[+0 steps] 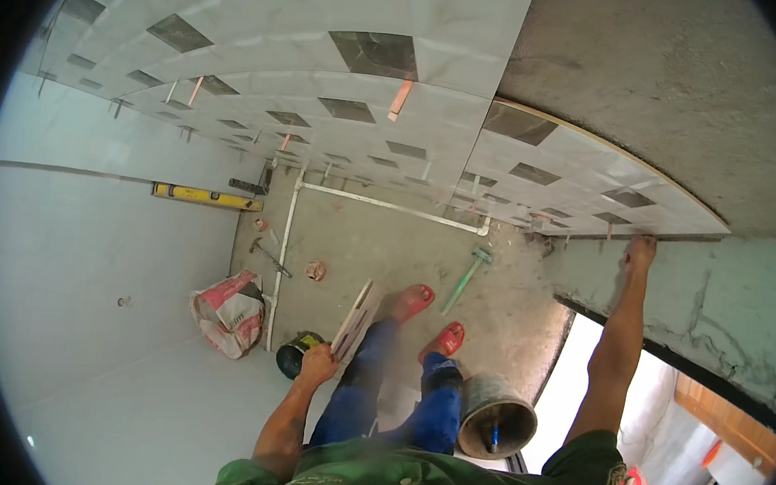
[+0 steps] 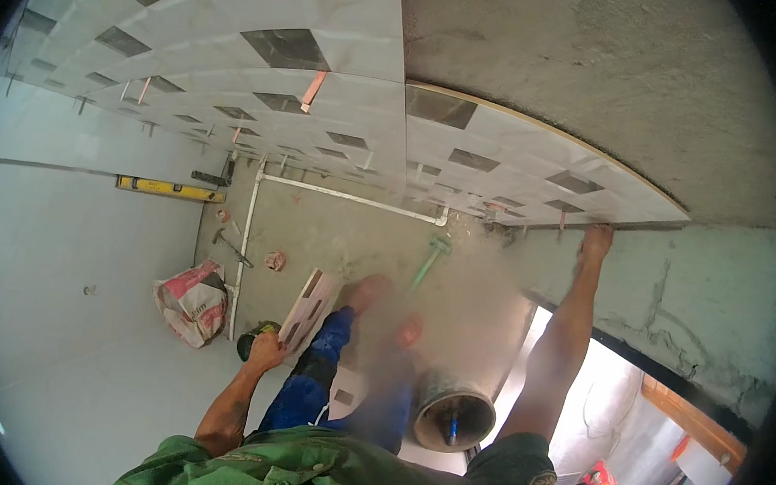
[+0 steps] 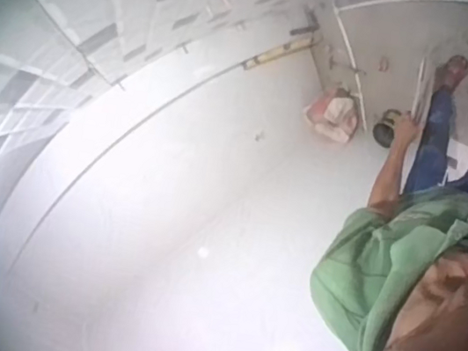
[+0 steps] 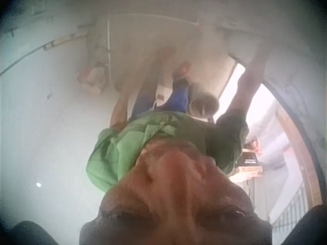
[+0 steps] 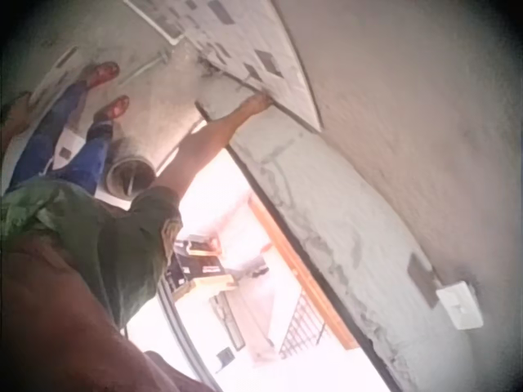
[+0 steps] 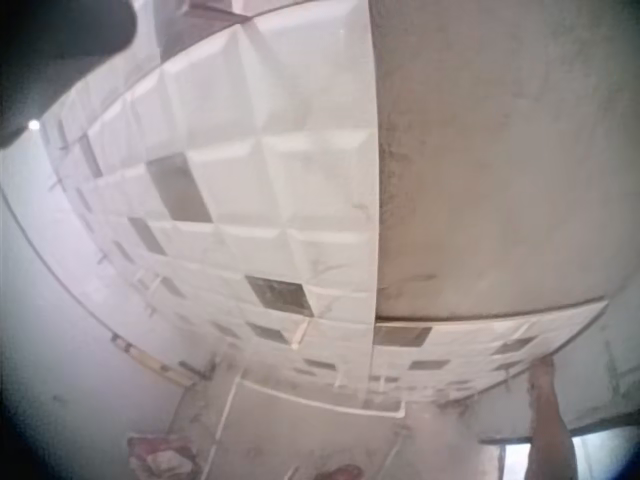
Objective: Applying mortar to a tile using a trowel and mounting it onto a wall.
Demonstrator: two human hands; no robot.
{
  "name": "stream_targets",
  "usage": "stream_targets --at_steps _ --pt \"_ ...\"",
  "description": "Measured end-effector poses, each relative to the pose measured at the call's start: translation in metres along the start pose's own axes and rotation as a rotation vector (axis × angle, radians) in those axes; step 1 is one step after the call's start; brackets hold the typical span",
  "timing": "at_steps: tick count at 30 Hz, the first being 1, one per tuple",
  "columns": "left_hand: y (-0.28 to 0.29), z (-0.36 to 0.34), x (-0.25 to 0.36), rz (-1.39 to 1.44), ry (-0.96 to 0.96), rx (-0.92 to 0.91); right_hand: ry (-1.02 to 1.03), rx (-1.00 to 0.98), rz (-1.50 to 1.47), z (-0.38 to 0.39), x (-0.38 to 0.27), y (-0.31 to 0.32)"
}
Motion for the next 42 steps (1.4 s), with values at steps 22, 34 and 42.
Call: stream_targets --at_steps 22,34,42 --pt "0.006 -0.022 0.08 -0.189 -0.408 -0.196 0.058 -0.699 0.691 0.191 0.276 -0.063" --pt "0.1 0.033 0.3 -0.372 -1.275 -0.113 -0.438 -0.556 -0.42 0.521 0.205 -0.011" --pt "0.23 0.015 0.4 -0.031 -1.006 -0.484 -0.149 -0.572 -0.9 0.579 0.134 0.061"
Point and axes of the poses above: each hand's wrist, its own z-axis away from the middle knuckle, its own y-axis out of the back of the hand, x = y × z, the point moved 8 cm from there along -z, towards the middle knuckle, and after that the axes turned 13 degrees about -y, right-handed, at the moved point
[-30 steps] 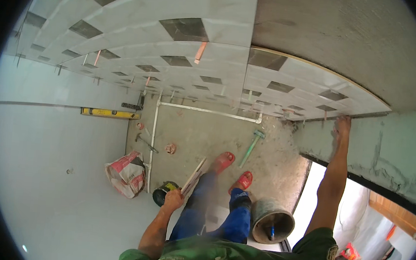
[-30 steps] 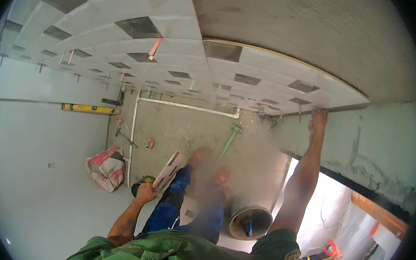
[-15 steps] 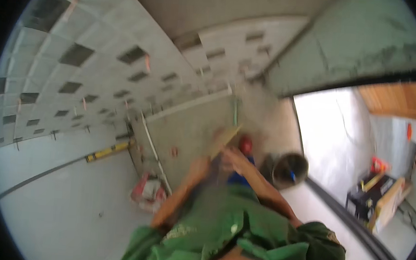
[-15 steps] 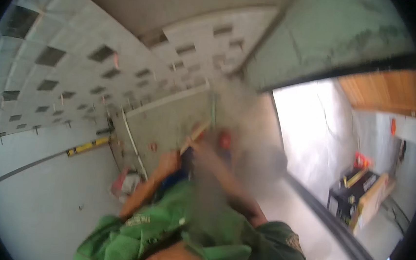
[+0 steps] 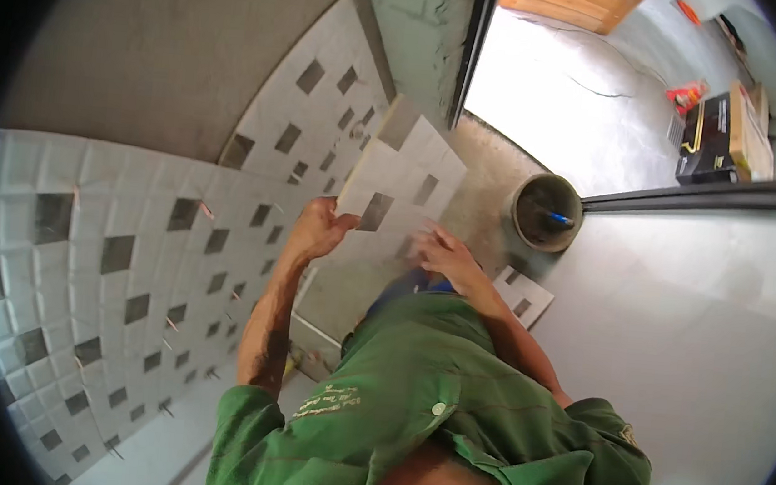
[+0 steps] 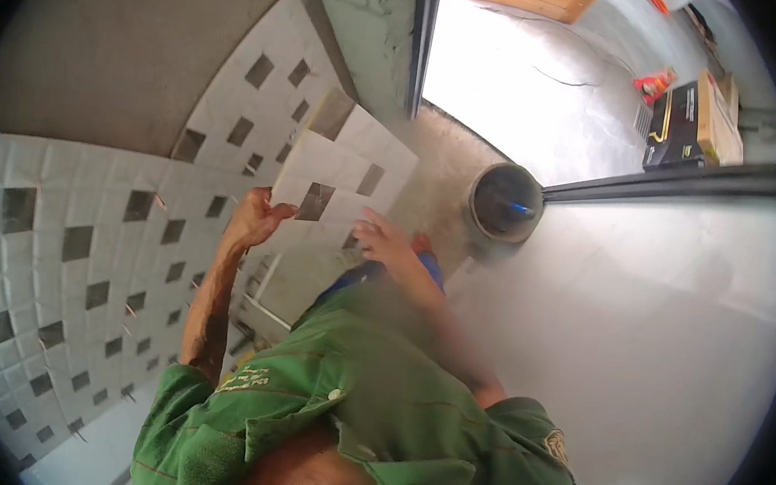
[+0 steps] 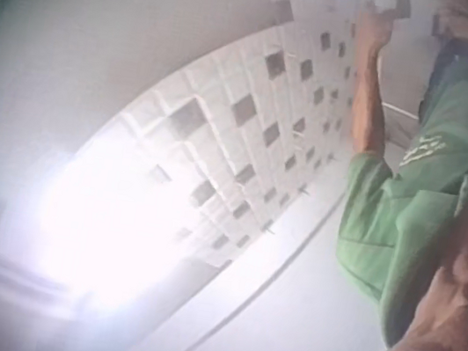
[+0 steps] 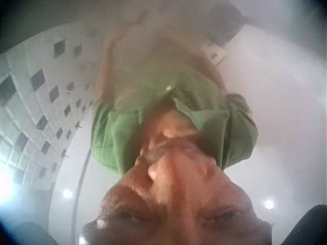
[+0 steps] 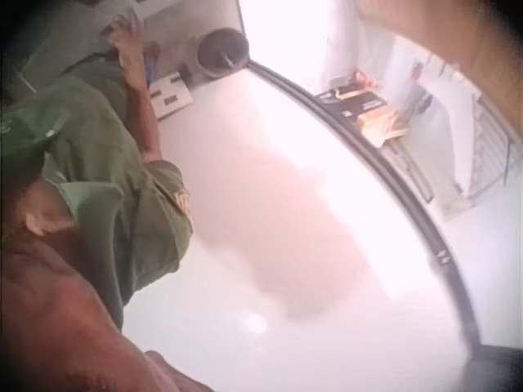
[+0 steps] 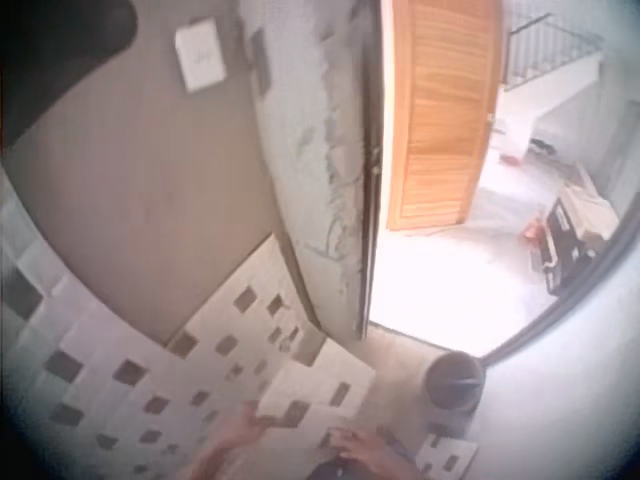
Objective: Applying mortar to a tile using a trowel and mounting it onto a wall.
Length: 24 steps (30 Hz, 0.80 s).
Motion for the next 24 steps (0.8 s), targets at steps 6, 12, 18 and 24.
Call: stream_targets --at_steps 6,12,18,24 --pt "0.013 0.005 0.068 0.052 -0.168 -0.005 -0.07 0.544 -0.101 0.05 0.027 0.114" --pt "-0.009 0.057 0.174 -0.341 -0.371 -0.122 -0.091 -0.108 -0.715 0.133 -0.08 0.021" --pt "-0.071 0.093 0.209 -0.524 -1.193 -0.308 0.157 0.009 -0.35 0.158 -0.094 0.111" --pt "-0.077 0.038 0.122 -0.767 -1.21 -0.434 0.115 -0.014 -0.701 0.105 0.042 0.15"
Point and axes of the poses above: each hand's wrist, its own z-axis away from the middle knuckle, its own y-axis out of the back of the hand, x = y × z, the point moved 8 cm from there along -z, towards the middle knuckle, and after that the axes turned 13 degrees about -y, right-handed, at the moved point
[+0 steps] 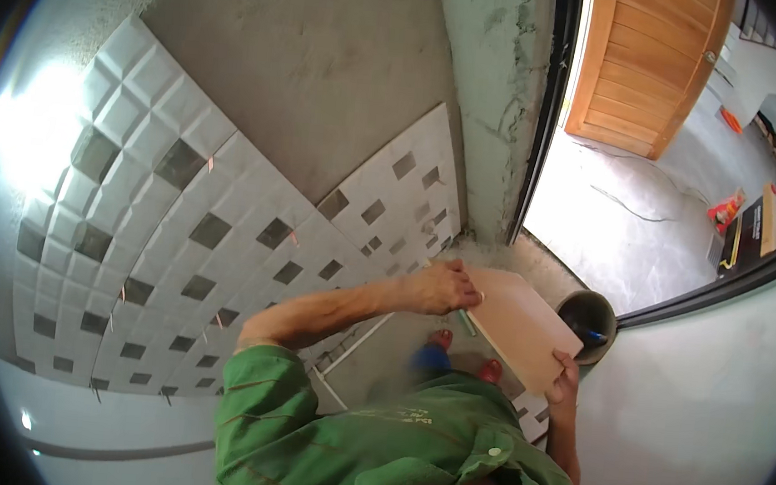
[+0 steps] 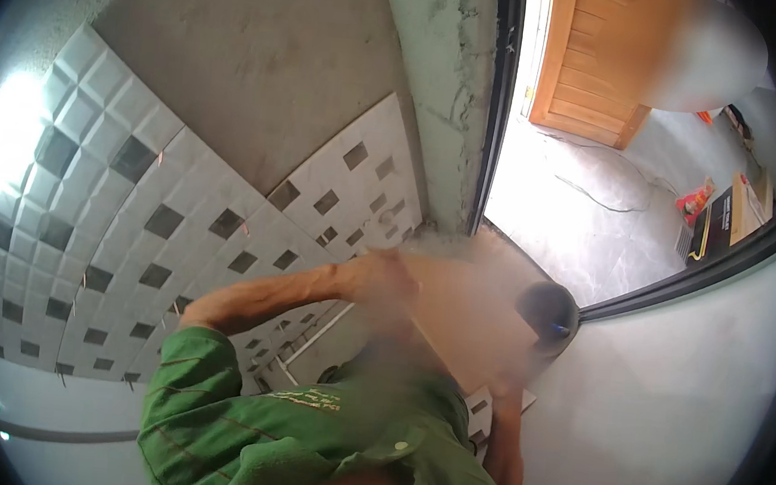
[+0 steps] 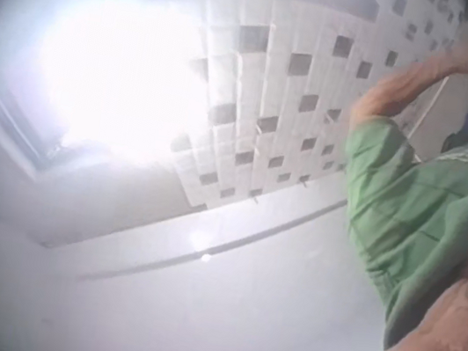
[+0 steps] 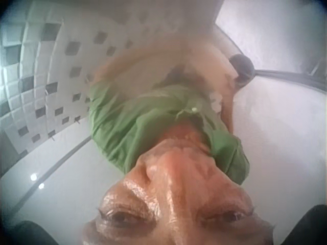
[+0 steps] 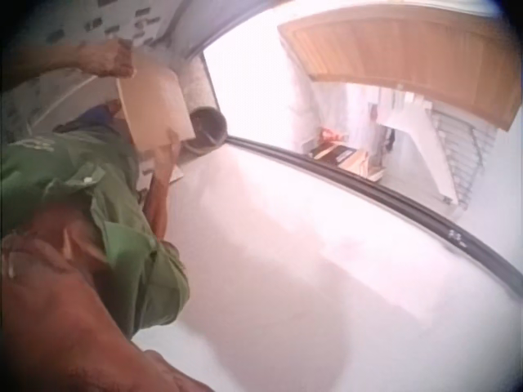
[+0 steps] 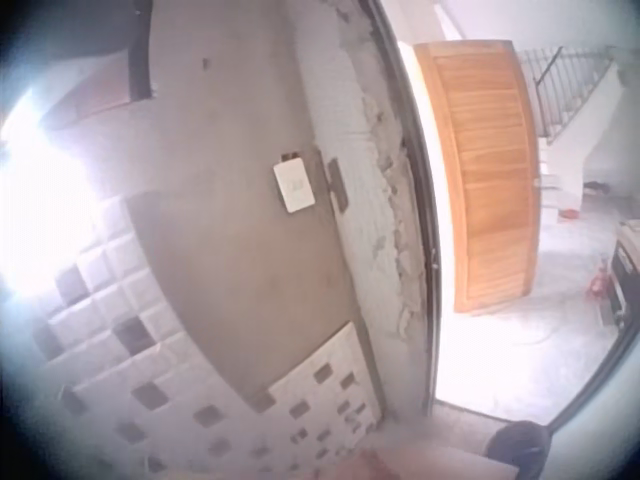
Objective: Applying mortar to a tile using a trowel and mounting it onto a wall.
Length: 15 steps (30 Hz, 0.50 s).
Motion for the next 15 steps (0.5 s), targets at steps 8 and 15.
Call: stream_targets --at_steps 8,15 --pt "-0.12 0.046 -0.133 0.101 0.437 0.529 0.396 0.171 -0.109 -0.025 0.055 -0.065" --pt "-0.308 0.026 -0.154 0.499 0.658 0.021 0.579 0.264 -0.385 -0.06 0.09 -0.029"
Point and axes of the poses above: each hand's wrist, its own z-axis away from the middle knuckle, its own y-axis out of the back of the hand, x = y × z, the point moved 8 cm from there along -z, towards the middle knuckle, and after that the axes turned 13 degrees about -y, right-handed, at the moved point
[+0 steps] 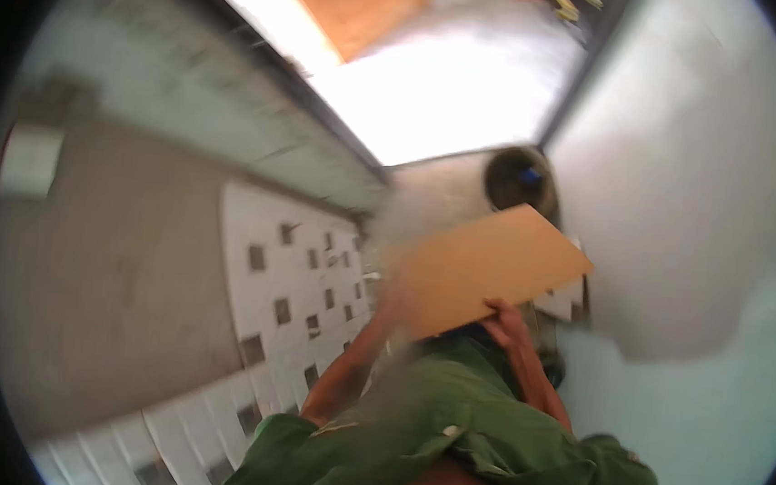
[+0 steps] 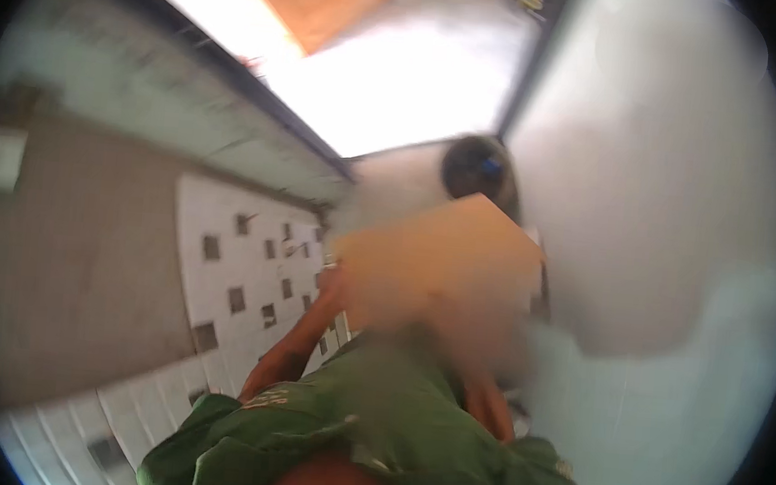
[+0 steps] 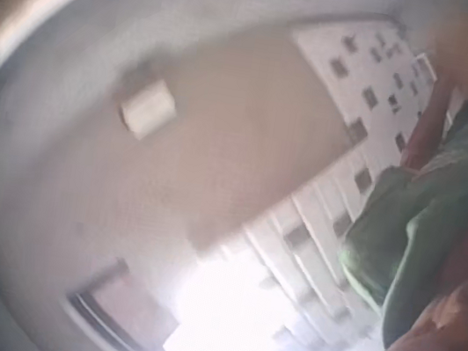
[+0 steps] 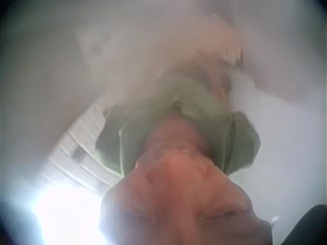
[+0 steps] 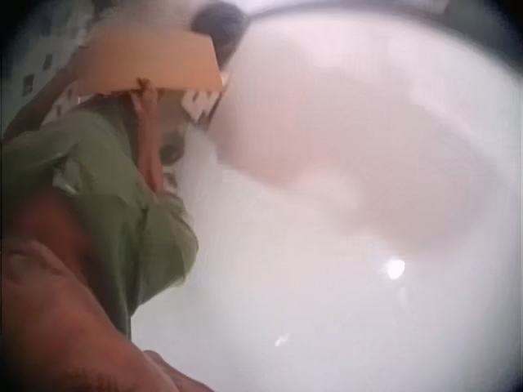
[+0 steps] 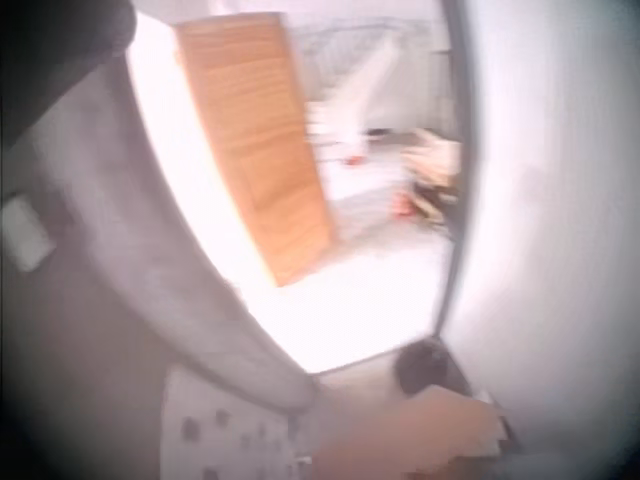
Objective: Applying mortar to a tile using a trowel and mounting it onto a wall.
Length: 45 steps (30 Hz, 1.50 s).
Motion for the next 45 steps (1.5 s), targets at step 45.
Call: stream_targets --at_steps 45 --pt "-0.514 -0.519 0.164 -0.172 -0.388 -0.35 0.289 0.516 -0.352 -0.317 0.03 0.253"
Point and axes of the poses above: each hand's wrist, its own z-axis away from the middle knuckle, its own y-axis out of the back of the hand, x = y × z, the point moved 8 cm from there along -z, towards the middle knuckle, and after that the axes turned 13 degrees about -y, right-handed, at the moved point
